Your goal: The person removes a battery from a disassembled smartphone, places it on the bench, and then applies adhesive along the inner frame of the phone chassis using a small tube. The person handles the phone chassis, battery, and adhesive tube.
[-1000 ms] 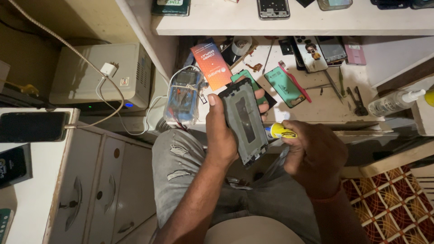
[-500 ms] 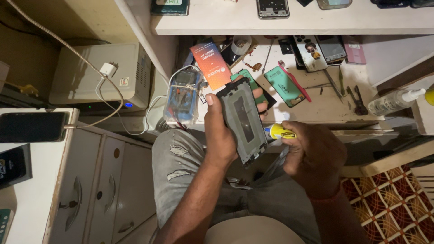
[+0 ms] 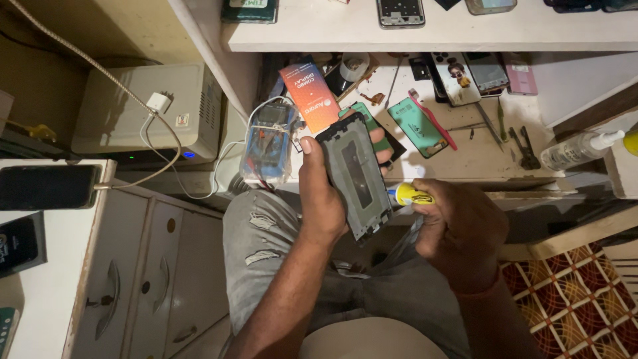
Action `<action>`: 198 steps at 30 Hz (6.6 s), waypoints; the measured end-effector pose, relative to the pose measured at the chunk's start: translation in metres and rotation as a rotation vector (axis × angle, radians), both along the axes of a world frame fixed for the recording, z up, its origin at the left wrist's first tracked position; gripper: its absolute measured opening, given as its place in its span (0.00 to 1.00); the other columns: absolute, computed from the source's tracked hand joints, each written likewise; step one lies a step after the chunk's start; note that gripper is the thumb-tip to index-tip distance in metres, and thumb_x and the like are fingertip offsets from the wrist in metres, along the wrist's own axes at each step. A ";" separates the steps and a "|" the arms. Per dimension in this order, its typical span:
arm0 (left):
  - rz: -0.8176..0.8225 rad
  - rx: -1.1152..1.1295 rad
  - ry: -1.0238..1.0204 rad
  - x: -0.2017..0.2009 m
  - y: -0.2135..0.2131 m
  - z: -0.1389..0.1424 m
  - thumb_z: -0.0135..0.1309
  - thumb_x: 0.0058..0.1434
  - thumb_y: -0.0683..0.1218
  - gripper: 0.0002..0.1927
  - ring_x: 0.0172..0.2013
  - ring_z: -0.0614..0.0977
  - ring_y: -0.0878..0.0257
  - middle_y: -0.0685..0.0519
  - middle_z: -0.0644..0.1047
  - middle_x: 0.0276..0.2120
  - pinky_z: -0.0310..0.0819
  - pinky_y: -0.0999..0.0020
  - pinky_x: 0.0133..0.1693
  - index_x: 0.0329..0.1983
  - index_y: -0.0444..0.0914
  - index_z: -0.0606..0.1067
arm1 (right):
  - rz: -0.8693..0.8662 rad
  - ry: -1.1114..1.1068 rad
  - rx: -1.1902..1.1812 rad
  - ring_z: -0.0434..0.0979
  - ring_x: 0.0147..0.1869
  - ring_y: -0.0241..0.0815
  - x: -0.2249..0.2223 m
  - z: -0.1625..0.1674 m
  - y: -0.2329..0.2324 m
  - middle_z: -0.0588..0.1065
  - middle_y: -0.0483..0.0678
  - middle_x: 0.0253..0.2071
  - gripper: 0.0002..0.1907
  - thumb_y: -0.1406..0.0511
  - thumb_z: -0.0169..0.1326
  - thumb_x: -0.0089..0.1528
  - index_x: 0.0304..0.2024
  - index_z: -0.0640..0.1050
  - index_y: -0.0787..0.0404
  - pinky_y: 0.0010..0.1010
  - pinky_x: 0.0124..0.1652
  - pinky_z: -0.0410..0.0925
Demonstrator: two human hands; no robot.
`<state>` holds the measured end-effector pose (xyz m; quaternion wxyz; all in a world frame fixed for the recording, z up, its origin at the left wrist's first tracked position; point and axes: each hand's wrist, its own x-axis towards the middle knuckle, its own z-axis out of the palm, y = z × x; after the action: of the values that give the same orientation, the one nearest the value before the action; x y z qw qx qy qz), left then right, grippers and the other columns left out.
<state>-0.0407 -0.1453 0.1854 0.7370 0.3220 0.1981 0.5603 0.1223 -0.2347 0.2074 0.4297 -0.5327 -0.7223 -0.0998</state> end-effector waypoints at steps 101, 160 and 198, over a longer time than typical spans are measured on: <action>0.052 -0.024 -0.020 -0.010 0.004 0.005 0.30 0.68 0.75 0.48 0.50 0.82 0.49 0.36 0.77 0.57 0.81 0.53 0.50 0.68 0.29 0.66 | -0.008 0.019 -0.061 0.80 0.32 0.40 -0.004 -0.001 -0.011 0.79 0.49 0.32 0.05 0.71 0.55 0.67 0.44 0.79 0.62 0.29 0.32 0.71; 0.055 -0.038 -0.044 -0.015 0.003 0.007 0.31 0.68 0.76 0.47 0.50 0.82 0.51 0.39 0.77 0.58 0.81 0.54 0.48 0.68 0.32 0.67 | 0.007 0.089 -0.099 0.77 0.30 0.39 -0.004 -0.005 -0.014 0.77 0.48 0.30 0.05 0.70 0.55 0.66 0.44 0.79 0.62 0.29 0.32 0.70; 0.060 -0.045 -0.060 -0.016 0.005 0.009 0.31 0.68 0.76 0.47 0.50 0.82 0.49 0.38 0.77 0.58 0.81 0.54 0.49 0.68 0.32 0.66 | -0.009 0.049 -0.119 0.78 0.30 0.37 0.000 -0.011 -0.013 0.78 0.47 0.29 0.06 0.70 0.54 0.67 0.45 0.80 0.62 0.27 0.32 0.71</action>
<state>-0.0567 -0.1403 0.1941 0.7327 0.2823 0.1981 0.5867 0.1225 -0.2476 0.1965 0.4143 -0.5628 -0.7138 -0.0453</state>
